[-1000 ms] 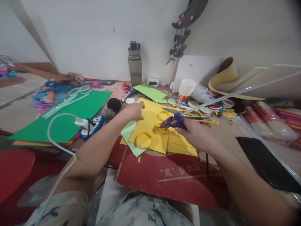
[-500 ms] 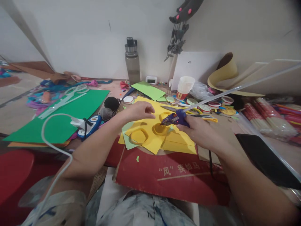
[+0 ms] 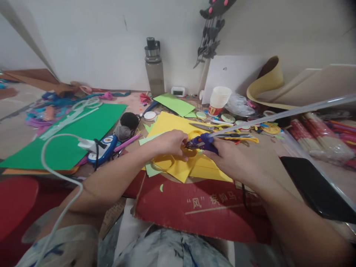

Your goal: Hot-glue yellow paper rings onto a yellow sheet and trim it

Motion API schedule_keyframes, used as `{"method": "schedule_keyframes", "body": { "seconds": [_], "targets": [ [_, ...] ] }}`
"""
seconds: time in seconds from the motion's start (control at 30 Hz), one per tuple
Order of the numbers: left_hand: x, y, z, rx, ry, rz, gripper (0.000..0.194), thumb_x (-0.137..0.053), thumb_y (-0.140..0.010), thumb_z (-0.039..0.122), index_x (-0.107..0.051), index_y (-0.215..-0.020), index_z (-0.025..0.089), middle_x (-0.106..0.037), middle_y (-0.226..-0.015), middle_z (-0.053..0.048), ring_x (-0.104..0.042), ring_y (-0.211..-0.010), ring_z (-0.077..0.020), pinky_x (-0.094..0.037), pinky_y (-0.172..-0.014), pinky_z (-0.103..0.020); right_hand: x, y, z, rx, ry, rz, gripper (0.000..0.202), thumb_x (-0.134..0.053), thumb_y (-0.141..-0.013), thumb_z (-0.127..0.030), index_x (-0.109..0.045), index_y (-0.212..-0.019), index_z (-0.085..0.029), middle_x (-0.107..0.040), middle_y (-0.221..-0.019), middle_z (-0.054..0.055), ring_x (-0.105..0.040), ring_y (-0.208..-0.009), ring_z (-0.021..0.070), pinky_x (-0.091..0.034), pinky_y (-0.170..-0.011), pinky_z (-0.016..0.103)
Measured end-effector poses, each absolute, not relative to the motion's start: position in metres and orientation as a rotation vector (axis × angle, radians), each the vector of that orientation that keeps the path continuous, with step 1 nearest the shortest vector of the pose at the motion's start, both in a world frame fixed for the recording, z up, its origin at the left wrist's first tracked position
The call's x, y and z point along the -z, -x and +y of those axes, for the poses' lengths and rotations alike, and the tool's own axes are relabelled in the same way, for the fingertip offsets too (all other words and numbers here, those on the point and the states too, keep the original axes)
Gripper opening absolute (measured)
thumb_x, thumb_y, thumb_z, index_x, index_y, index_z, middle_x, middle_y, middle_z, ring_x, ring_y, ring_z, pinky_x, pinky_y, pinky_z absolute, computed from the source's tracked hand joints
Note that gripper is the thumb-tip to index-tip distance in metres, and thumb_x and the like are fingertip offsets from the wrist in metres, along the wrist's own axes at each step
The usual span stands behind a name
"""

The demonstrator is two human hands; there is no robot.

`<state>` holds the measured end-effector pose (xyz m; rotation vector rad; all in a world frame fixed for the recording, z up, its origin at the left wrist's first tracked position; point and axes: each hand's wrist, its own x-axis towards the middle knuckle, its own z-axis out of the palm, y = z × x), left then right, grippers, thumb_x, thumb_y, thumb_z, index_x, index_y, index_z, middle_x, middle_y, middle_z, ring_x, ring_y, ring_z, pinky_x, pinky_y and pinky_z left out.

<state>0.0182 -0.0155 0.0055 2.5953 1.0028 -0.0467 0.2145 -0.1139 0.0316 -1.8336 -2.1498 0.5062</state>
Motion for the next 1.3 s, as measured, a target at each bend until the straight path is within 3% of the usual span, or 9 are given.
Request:
{"method": "schedule_keyframes", "body": {
  "seconds": [0.4, 0.7, 0.97, 1.3],
  "targets": [
    [-0.007, -0.013, -0.008, 0.008, -2.511, 0.964, 0.039, -0.085, -0.061, 0.041, -0.067, -0.086, 0.019, -0.068, -0.083, -0.001, -0.057, -0.074, -0.0165, -0.037, -0.064, -0.028, -0.023, -0.219, -0.107, -0.646, 1.816, -2.011, 0.018, -0.055, -0.093, -0.026, -0.066, -0.104, -0.017, -0.073, -0.107, 0.011, -0.066, -0.097, 0.0239, -0.048, -0.082, 0.031],
    [-0.007, -0.01, -0.003, 0.028, -2.523, 0.899, 0.043, -0.085, -0.064, 0.04, -0.069, -0.098, 0.02, -0.07, -0.096, -0.004, -0.061, -0.083, -0.0178, -0.043, -0.071, -0.027, -0.032, -0.223, -0.101, -0.849, 1.826, -2.011, 0.011, -0.058, -0.089, -0.022, -0.067, -0.089, -0.017, -0.07, -0.082, 0.005, -0.063, -0.078, 0.0188, -0.048, -0.073, 0.027],
    [-0.005, -0.007, -0.001, 0.04, -2.527, 0.898, 0.047, -0.084, -0.065, 0.04, -0.069, -0.106, 0.022, -0.069, -0.101, -0.005, -0.062, -0.088, -0.0184, -0.045, -0.076, -0.027, -0.04, -0.234, -0.103, -0.779, 1.897, -2.096, 0.012, -0.06, -0.09, -0.025, -0.064, -0.082, -0.017, -0.072, -0.092, 0.007, -0.063, -0.082, 0.0191, -0.044, -0.072, 0.025],
    [-0.009, -0.009, -0.003, 0.032, -2.485, 0.904, 0.034, -0.085, -0.064, 0.04, -0.065, -0.083, 0.021, -0.068, -0.082, -0.001, -0.059, -0.073, -0.0155, -0.04, -0.066, -0.027, -0.02, -0.219, -0.102, -0.707, 1.858, -2.094, 0.016, -0.055, -0.095, -0.027, -0.064, -0.102, -0.016, -0.073, -0.11, 0.012, -0.066, -0.098, 0.0239, -0.048, -0.082, 0.031]
  ]
}}
